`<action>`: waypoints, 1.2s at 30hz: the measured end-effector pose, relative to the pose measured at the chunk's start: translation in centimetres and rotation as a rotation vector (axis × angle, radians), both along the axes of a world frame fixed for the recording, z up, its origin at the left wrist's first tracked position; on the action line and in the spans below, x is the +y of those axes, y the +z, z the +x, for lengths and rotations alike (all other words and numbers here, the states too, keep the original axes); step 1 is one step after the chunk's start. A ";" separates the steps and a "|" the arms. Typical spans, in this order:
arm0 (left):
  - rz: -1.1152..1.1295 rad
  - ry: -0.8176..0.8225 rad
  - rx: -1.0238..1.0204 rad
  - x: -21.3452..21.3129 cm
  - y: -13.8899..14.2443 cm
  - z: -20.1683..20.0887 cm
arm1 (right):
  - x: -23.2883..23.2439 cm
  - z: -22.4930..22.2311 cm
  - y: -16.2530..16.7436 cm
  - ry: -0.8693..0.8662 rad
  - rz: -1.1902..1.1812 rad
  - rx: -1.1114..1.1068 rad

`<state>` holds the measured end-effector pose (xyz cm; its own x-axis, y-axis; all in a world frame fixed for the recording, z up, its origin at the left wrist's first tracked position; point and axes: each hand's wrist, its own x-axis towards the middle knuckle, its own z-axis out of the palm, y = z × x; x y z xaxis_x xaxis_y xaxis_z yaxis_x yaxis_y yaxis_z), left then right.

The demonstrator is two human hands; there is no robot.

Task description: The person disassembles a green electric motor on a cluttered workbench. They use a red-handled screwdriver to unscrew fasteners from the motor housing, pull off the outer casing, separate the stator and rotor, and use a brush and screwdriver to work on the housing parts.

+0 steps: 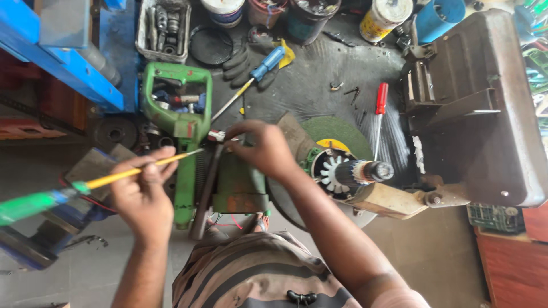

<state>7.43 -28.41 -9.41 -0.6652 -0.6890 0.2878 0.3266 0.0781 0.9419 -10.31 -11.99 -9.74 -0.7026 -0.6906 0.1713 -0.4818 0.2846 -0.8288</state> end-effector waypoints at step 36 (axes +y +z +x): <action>0.022 -0.458 -0.102 -5.8 -3.1 -3.5 | -6.1 4.2 5.6 -0.112 0.836 0.222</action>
